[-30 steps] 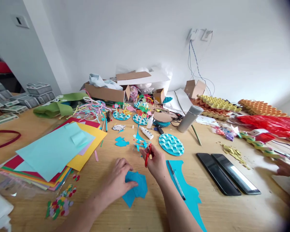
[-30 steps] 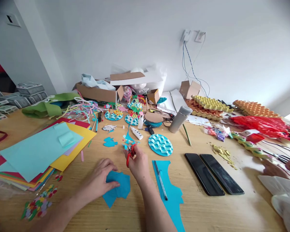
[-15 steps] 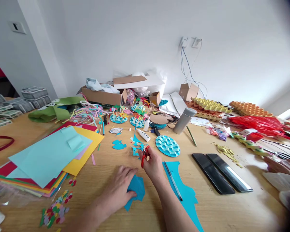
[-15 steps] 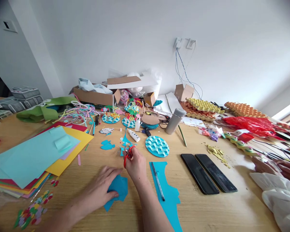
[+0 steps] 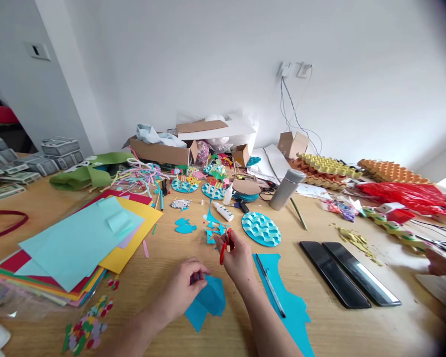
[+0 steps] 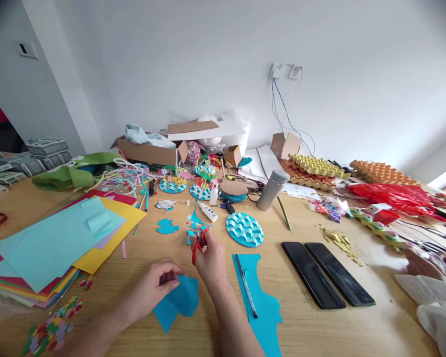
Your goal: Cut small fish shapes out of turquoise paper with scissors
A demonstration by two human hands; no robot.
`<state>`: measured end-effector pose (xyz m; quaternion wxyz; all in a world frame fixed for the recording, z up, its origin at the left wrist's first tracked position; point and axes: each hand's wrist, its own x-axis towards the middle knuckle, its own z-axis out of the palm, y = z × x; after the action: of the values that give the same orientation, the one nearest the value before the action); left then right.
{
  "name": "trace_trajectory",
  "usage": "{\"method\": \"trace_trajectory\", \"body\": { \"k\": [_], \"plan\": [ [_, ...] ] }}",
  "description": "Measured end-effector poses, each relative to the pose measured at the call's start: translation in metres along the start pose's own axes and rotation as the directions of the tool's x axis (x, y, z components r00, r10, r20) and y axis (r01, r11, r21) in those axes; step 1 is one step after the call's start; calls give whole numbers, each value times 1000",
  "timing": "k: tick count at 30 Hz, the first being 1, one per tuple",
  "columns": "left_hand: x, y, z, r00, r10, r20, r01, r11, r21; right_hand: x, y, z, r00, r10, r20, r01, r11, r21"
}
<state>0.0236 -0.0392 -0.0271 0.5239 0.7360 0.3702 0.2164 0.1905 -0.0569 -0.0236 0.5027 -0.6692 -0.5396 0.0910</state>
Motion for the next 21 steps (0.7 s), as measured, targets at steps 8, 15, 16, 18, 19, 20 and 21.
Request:
{"method": "trace_trajectory", "body": {
  "k": [8,15,16,18,19,20,21],
  "plan": [
    [11,-4,-19,921,-286,-264,40,745,-666,-3,-12,4,985,112,129,-150,929,339],
    [11,-2,-19,894,-266,-361,-47,745,-665,-3,-15,8,960,190,204,-266,844,466],
    [10,-1,-19,899,-260,-351,-39,752,-658,-2,-14,9,952,210,225,-296,821,488],
    [9,0,-18,921,-255,-293,5,762,-647,-2,-13,10,938,238,250,-338,783,522],
    [9,1,-17,935,-254,-249,39,769,-638,-3,-13,10,934,247,256,-350,768,536],
    [8,1,-17,947,-252,-198,76,778,-624,-3,-13,10,932,252,260,-358,756,548],
    [7,2,-16,957,-247,-150,109,790,-604,-3,-13,10,931,254,263,-362,748,557]
  ]
}}
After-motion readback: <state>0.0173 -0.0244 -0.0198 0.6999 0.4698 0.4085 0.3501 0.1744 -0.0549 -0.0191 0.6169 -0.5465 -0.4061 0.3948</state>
